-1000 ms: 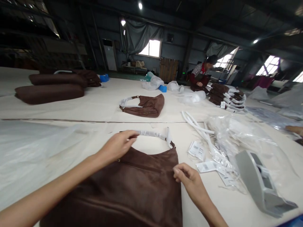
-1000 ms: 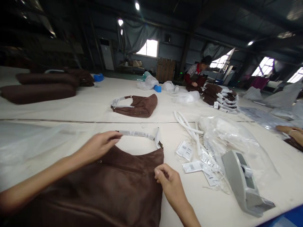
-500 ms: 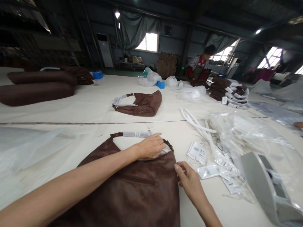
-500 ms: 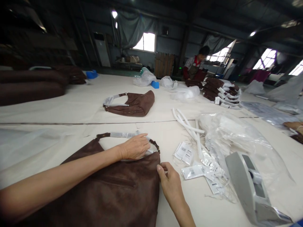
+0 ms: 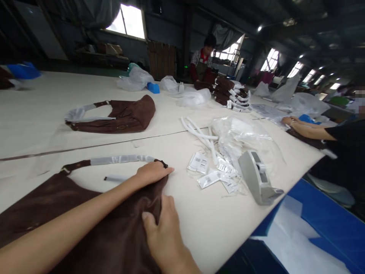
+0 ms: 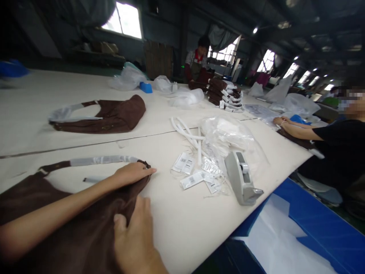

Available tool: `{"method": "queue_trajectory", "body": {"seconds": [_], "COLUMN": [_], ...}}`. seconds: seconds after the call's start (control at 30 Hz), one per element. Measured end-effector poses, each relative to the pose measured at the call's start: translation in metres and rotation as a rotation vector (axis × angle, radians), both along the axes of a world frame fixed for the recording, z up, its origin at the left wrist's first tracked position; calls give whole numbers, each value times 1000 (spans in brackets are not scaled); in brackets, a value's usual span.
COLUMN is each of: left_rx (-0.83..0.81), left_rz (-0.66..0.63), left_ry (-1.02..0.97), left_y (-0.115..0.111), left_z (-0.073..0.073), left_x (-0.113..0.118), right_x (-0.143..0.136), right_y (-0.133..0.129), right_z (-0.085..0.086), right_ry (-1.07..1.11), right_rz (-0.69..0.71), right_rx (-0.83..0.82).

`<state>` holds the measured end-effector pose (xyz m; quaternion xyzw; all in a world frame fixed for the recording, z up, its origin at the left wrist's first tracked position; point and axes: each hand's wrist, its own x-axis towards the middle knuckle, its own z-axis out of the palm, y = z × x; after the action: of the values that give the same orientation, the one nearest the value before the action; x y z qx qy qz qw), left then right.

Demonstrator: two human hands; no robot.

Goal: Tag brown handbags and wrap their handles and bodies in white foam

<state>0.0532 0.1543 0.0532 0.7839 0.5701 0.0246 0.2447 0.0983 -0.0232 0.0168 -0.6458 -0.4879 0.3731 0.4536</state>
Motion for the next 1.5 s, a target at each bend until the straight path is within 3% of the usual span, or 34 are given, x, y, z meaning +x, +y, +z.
{"method": "queue_trajectory", "body": {"seconds": [0.1,0.2,0.27,0.37,0.47,0.57,0.73,0.87,0.93,1.03,1.1,1.2,1.37,1.43,1.5], "left_rx": [-62,-86,-154,-326,-424,-417,-438,-442,-455,-508,-557,-622,-647,-635,-620], "left_rz": [3,26,135,390,462,385,355,329,322,342,359,372,377,372,382], "left_ry": [-62,-239,-581,-1067,-1166,-1186,-1229,-1265,-1292,-1350,-1393,-1453,-1525,-1545,-1568], "left_y": [-11,-35,-55,-80,-90,-91,-92,-93,-93,-92,-90,-87,-85,-86,-89], "left_z": [-6,-10,-14,-25,-35,-38,-37,-36,-36,-38,-39,-40,-36,-33,-29], "left_x": [-5,-21,-35,-48,-49,-46,-49,-51,-52,-54,-55,-57,-61,-63,-65], "right_x": [-18,-4,28,95,160,193,180,150,138,135,144,167,182,174,160], "right_y": [-15,-33,-42,-48,-43,-26,18,47,58,72,81,91,89,84,79], "right_z": [-2,-7,-14,-25,-28,-20,-9,-13,-16,-12,-1,29,84,93,89], "right_ry": [-20,74,153,157,3,-195,-439,-639,-631,-495,-417,-277,354,458,464], "right_rz": [104,259,217,-20,-215,-209,-40,15,14,-5,-15,-5,107,120,111], "right_rx": [39,87,90,31,22,78,177,125,103,108,111,79,81,85,34]}}
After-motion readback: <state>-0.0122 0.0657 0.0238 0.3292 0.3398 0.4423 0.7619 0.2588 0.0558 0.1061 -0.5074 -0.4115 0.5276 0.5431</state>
